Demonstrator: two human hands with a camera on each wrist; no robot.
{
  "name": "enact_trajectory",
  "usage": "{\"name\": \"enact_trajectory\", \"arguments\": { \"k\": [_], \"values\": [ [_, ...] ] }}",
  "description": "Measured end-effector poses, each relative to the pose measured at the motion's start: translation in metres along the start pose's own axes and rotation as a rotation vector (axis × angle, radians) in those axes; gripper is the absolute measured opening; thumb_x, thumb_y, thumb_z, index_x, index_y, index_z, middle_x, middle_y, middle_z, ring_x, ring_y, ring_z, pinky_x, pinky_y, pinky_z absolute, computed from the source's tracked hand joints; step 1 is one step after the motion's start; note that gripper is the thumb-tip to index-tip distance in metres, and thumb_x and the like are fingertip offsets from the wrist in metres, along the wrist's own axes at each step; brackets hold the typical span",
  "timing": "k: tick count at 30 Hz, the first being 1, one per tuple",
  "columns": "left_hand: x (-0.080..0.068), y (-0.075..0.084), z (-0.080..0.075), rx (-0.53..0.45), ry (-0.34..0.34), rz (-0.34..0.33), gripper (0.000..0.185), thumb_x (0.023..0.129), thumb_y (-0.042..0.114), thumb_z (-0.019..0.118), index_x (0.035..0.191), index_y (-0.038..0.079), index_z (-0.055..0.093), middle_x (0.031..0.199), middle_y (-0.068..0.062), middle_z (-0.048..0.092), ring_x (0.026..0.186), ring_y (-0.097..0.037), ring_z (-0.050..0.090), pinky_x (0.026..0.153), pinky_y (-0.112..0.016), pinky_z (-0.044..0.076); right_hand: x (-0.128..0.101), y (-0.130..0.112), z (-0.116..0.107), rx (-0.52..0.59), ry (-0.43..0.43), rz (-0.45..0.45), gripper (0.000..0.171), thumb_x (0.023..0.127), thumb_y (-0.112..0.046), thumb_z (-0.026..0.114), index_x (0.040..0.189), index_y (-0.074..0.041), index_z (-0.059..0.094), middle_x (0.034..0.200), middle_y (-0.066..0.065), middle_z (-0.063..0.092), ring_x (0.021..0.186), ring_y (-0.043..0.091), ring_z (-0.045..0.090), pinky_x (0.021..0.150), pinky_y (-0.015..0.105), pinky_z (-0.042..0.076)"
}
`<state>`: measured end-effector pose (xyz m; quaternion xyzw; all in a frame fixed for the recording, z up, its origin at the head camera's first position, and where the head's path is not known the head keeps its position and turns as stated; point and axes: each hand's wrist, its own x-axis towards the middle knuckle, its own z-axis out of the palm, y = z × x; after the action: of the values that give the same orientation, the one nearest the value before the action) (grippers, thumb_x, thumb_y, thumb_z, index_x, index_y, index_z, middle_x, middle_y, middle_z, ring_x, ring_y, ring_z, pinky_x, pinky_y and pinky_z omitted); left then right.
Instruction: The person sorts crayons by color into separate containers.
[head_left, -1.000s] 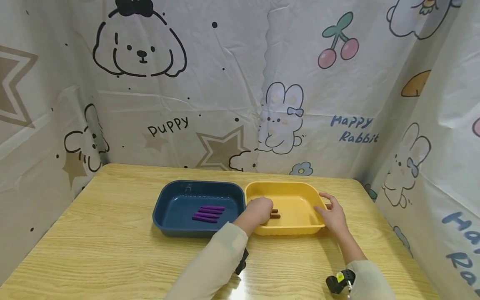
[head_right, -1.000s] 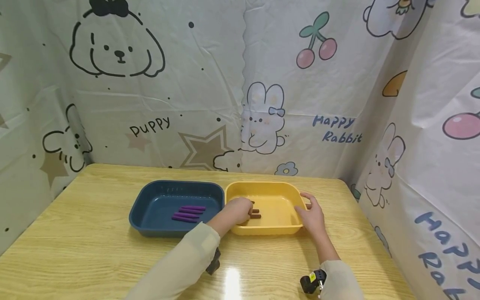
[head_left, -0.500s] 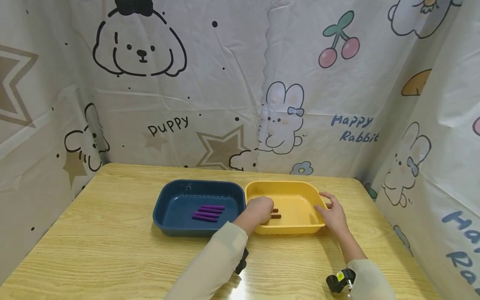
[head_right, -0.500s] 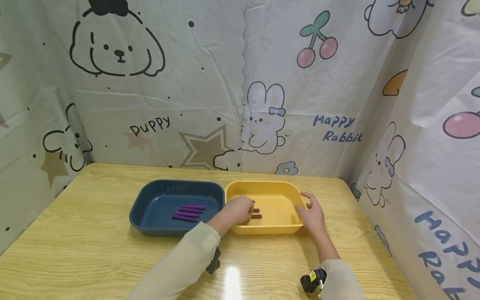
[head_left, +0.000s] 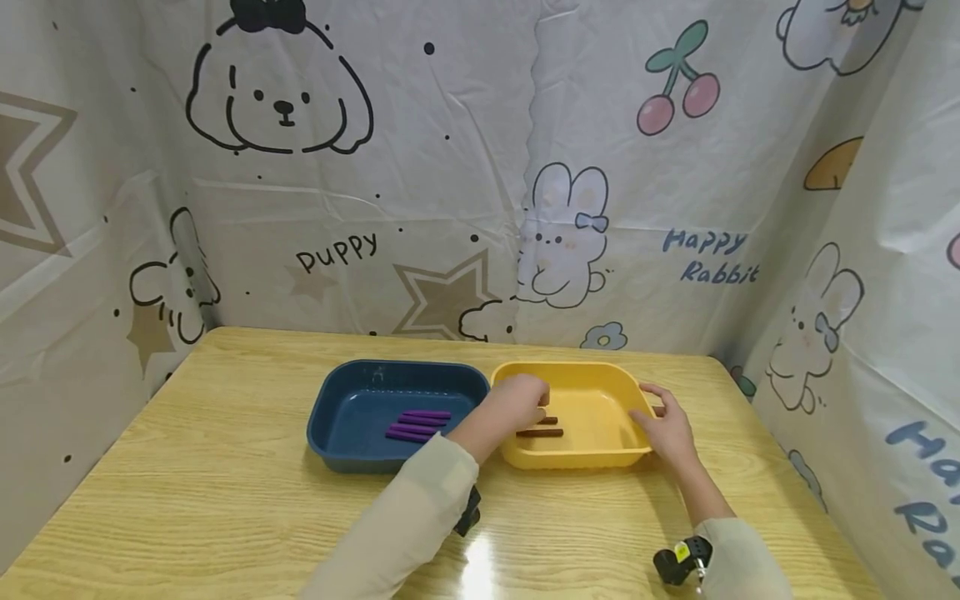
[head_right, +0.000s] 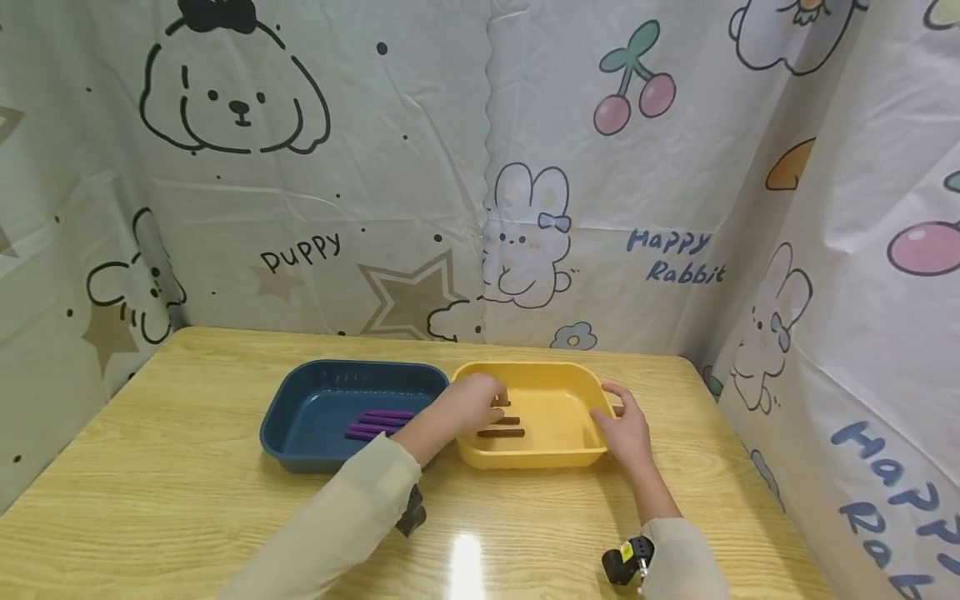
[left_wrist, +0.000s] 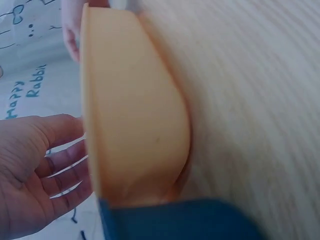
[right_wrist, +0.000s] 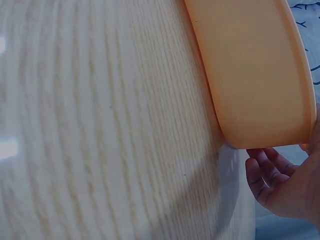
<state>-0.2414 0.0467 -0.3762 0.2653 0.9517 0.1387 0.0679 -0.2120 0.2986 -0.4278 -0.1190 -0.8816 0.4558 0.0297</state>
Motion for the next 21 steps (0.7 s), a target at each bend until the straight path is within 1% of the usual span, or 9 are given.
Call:
{"name": "enact_trajectory", "arguments": {
  "k": [2,5,9,13,17,19,21],
  "values": [
    [-0.003,-0.004,-0.007,0.003,0.016,-0.002,0.010,0.088,0.019,0.064,0.095,0.015,0.068,0.095,0.004,0.067,0.080,-0.010,0.057,0.072,-0.025,0.049,0.001,0.000,0.000,-0.008,-0.001,-0.006,0.054,0.093,-0.018,0.057,0.142,-0.010,0.035,0.125,0.033,0.049,0.098,0.036,0.061,0.071,0.033,0.056],
    [-0.009,-0.010,-0.015,0.015,0.027,0.002,0.017,0.089,0.021,0.063,0.103,0.015,0.069,0.104,0.004,0.068,0.088,-0.011,0.061,0.079,-0.026,0.051,0.002,-0.001,0.000,-0.022,0.001,-0.014,0.054,0.093,-0.019,0.057,0.142,-0.010,0.036,0.125,0.033,0.049,0.099,0.035,0.061,0.071,0.032,0.056],
    [-0.017,-0.019,-0.025,0.010,0.032,-0.007,0.023,0.090,0.024,0.062,0.111,0.014,0.067,0.112,0.000,0.066,0.094,-0.014,0.062,0.083,-0.029,0.051,0.002,-0.003,0.000,-0.032,0.000,-0.018,0.055,0.092,-0.020,0.057,0.141,-0.009,0.036,0.125,0.032,0.049,0.096,0.033,0.061,0.070,0.030,0.055],
    [-0.025,-0.027,-0.032,-0.035,0.053,-0.021,0.023,0.090,0.024,0.061,0.110,0.013,0.067,0.107,-0.001,0.065,0.088,-0.014,0.060,0.078,-0.030,0.051,0.002,-0.005,-0.004,-0.054,-0.001,-0.013,0.054,0.093,-0.023,0.057,0.142,-0.009,0.037,0.125,0.031,0.048,0.100,0.036,0.059,0.070,0.030,0.055],
    [-0.032,-0.035,-0.038,-0.096,0.084,-0.037,0.022,0.090,0.024,0.062,0.109,0.012,0.066,0.097,-0.001,0.065,0.080,-0.013,0.058,0.073,-0.030,0.049,0.002,-0.006,-0.013,-0.120,-0.005,-0.019,0.054,0.095,-0.030,0.052,0.142,-0.009,0.037,0.129,0.032,0.046,0.111,0.042,0.052,0.079,0.038,0.054],
    [-0.036,-0.041,-0.042,-0.131,0.098,-0.062,0.022,0.090,0.024,0.061,0.109,0.013,0.066,0.096,-0.001,0.065,0.079,-0.013,0.058,0.073,-0.030,0.050,0.002,-0.007,-0.017,-0.152,-0.010,-0.029,0.054,0.096,-0.034,0.049,0.141,-0.007,0.037,0.130,0.033,0.045,0.115,0.045,0.049,0.083,0.042,0.053],
    [-0.041,-0.047,-0.048,-0.149,0.114,-0.091,0.022,0.091,0.024,0.061,0.109,0.013,0.066,0.095,-0.001,0.065,0.081,-0.014,0.059,0.074,-0.032,0.050,0.002,-0.009,-0.021,-0.174,-0.012,-0.038,0.055,0.097,-0.038,0.046,0.141,-0.005,0.038,0.130,0.033,0.046,0.115,0.045,0.049,0.085,0.045,0.052]
  ]
}}
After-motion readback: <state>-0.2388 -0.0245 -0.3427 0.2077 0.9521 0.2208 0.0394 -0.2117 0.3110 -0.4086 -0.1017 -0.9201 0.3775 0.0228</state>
